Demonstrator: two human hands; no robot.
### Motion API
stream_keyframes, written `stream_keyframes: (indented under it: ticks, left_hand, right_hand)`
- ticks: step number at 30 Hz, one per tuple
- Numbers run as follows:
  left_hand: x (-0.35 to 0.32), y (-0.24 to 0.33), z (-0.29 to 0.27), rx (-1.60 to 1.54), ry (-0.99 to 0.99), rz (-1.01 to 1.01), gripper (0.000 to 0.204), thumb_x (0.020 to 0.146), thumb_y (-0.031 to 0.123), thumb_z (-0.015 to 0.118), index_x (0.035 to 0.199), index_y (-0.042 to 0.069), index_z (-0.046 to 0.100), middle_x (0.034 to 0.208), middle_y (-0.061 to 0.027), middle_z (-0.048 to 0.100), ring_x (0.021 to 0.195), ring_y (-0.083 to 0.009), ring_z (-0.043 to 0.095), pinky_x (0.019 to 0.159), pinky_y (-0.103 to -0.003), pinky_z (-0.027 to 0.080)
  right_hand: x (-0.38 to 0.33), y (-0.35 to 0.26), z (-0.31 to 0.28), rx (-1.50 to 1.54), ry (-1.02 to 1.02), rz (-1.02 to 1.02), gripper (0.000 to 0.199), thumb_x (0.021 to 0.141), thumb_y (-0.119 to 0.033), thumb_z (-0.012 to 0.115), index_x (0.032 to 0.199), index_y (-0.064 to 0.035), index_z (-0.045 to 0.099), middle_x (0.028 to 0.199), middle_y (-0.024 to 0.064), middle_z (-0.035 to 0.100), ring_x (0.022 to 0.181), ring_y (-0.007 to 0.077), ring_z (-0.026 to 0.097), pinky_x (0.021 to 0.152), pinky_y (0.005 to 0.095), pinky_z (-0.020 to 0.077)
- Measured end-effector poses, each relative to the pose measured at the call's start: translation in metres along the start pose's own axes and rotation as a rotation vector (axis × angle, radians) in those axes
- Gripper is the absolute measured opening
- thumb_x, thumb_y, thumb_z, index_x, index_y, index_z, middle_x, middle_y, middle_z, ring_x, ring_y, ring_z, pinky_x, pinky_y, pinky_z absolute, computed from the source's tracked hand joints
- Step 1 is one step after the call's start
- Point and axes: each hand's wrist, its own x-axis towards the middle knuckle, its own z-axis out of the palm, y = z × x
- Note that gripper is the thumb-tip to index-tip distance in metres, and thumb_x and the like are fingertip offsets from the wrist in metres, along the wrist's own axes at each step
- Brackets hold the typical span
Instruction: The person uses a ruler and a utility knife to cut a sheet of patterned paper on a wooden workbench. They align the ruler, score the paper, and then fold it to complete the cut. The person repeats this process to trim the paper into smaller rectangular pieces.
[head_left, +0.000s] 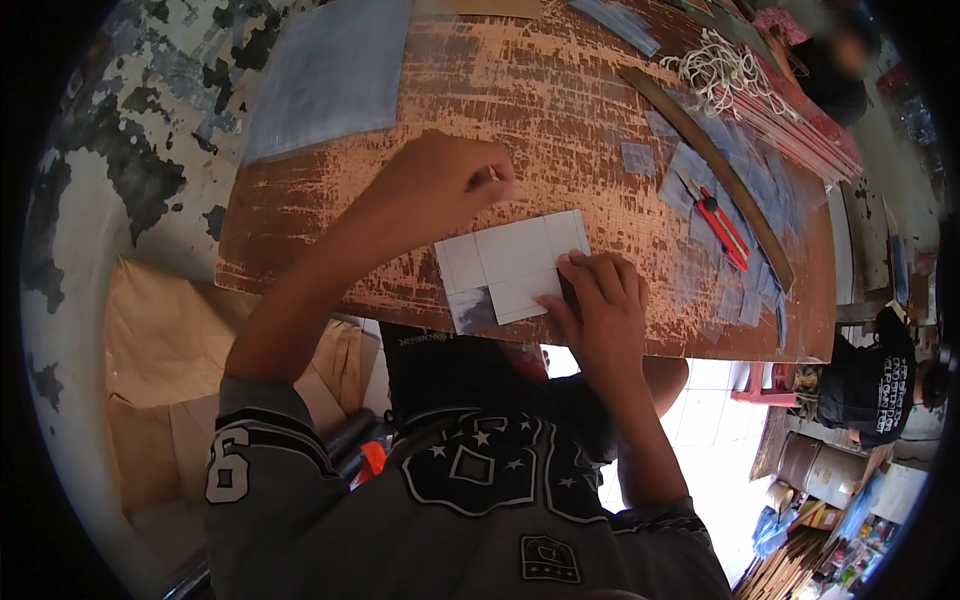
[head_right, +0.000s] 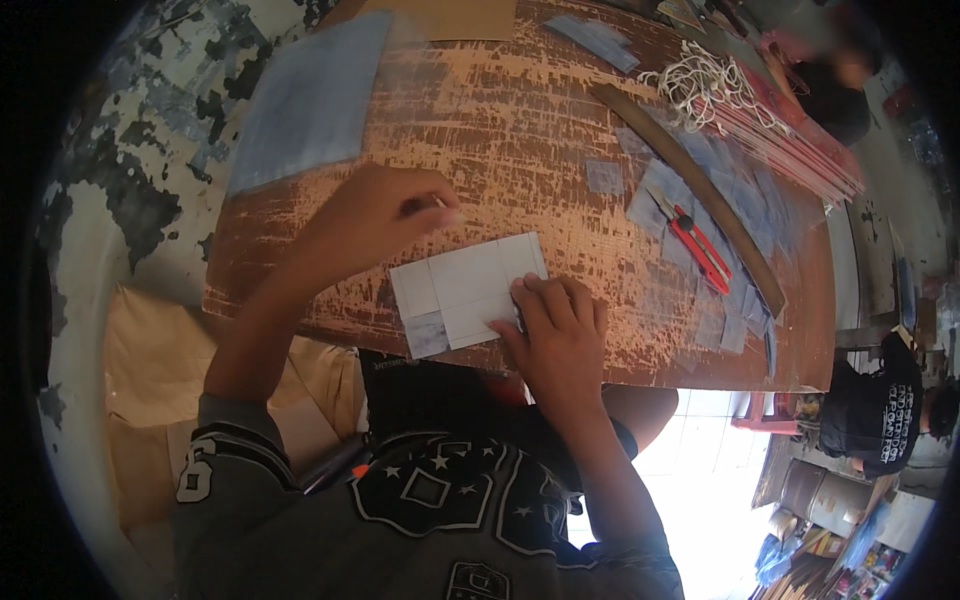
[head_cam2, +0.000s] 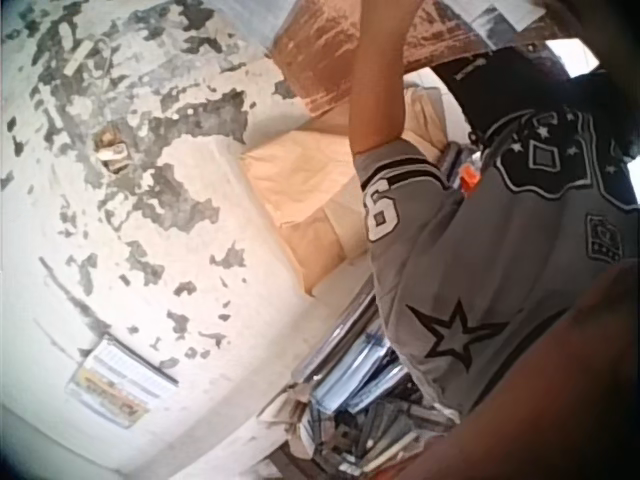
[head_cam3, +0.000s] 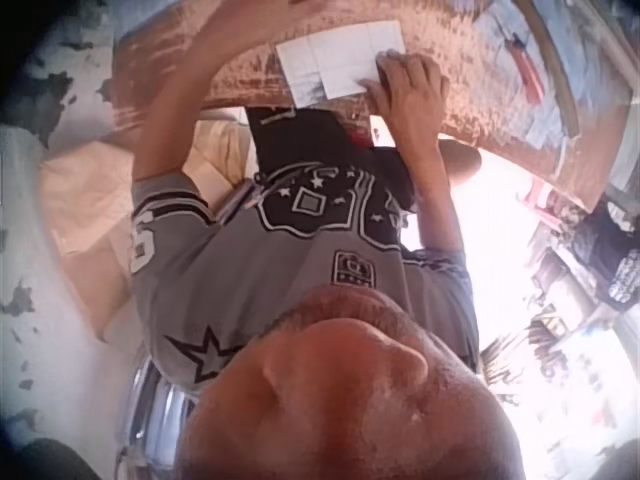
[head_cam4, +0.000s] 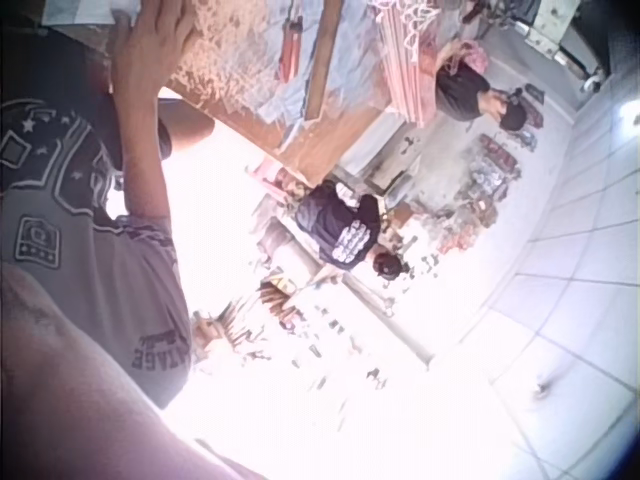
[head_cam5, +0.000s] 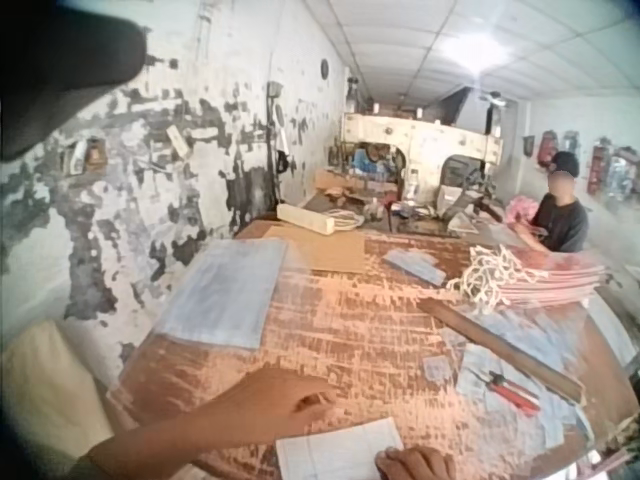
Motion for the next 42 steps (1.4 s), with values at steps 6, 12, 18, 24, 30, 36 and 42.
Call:
stream_keyframes:
  ticks: [6, 12, 18, 24, 30, 36, 42]
  left_hand:
    - [-0.037, -0.024, 0.033, -0.170, 0.139, 0.210, 0.018, 0.100, 0.011, 0.070, 0.115, 0.004, 0.078, 0.111, -0.0133, 0.077, 0.098, -0.0244, 0.073, 0.085, -0.039, 0.058]
    - [-0.014, -0.018, 0.074, -0.045, 0.198, 0.589, 0.026, 0.095, 0.004, 0.069, 0.121, 0.004, 0.075, 0.116, -0.0114, 0.073, 0.110, -0.0321, 0.066, 0.099, -0.042, 0.053]
    - [0.027, -0.019, 0.095, 0.091, 0.207, 0.730, 0.025, 0.093, 0.008, 0.070, 0.118, 0.005, 0.074, 0.106, -0.0105, 0.067, 0.102, -0.0314, 0.066, 0.091, -0.043, 0.054]
    - [0.041, -0.019, 0.101, 0.020, 0.115, 0.648, 0.018, 0.096, 0.016, 0.069, 0.112, 0.010, 0.073, 0.096, -0.0095, 0.064, 0.096, -0.0312, 0.066, 0.083, -0.044, 0.055]
    - [0.046, -0.025, 0.104, -0.029, 0.094, 0.651, 0.021, 0.099, 0.020, 0.070, 0.117, 0.010, 0.074, 0.097, -0.0101, 0.062, 0.093, -0.0304, 0.065, 0.084, -0.043, 0.054]
    - [0.044, -0.025, 0.105, 0.009, 0.109, 0.643, 0.021, 0.099, 0.019, 0.069, 0.118, 0.011, 0.074, 0.097, -0.0097, 0.062, 0.093, -0.0297, 0.064, 0.083, -0.043, 0.053]
    - [0.043, -0.027, 0.104, 0.014, 0.145, 0.707, 0.021, 0.097, 0.017, 0.070, 0.117, 0.013, 0.075, 0.092, -0.0079, 0.059, 0.090, -0.0281, 0.063, 0.079, -0.042, 0.053]
  right_hand:
    - [-0.001, 0.001, 0.001, 0.011, 0.017, -0.018, 0.047, 0.087, -0.033, 0.082, 0.125, -0.0085, 0.072, 0.126, 0.0055, 0.068, 0.124, 0.0304, 0.058, 0.101, 0.0468, 0.0443]
    - [0.000, 0.003, 0.001, -0.012, 0.003, -0.033, 0.046, 0.087, -0.034, 0.082, 0.125, -0.0082, 0.072, 0.126, 0.0058, 0.068, 0.123, 0.0306, 0.058, 0.099, 0.0466, 0.0455]
    - [0.000, 0.001, 0.002, -0.005, 0.039, -0.035, 0.046, 0.086, -0.033, 0.082, 0.125, -0.0089, 0.072, 0.125, 0.0053, 0.067, 0.123, 0.0297, 0.059, 0.100, 0.0463, 0.0469]
    - [-0.003, 0.002, 0.004, 0.010, 0.055, -0.022, 0.047, 0.086, -0.033, 0.083, 0.125, -0.0092, 0.073, 0.126, 0.0041, 0.067, 0.123, 0.0278, 0.060, 0.100, 0.0463, 0.0474]
    - [-0.006, 0.002, 0.006, 0.030, 0.062, 0.004, 0.049, 0.086, -0.035, 0.083, 0.126, -0.0083, 0.073, 0.129, 0.0041, 0.066, 0.123, 0.0282, 0.060, 0.102, 0.0467, 0.0469]
    - [-0.007, 0.002, 0.007, 0.053, 0.076, 0.021, 0.051, 0.087, -0.035, 0.082, 0.129, -0.0079, 0.073, 0.130, 0.0047, 0.064, 0.123, 0.0292, 0.058, 0.101, 0.0466, 0.0461]
    - [-0.009, 0.001, 0.007, 0.057, 0.075, 0.037, 0.048, 0.087, -0.034, 0.083, 0.127, -0.0103, 0.075, 0.128, 0.0035, 0.065, 0.122, 0.0296, 0.057, 0.099, 0.0460, 0.0464]
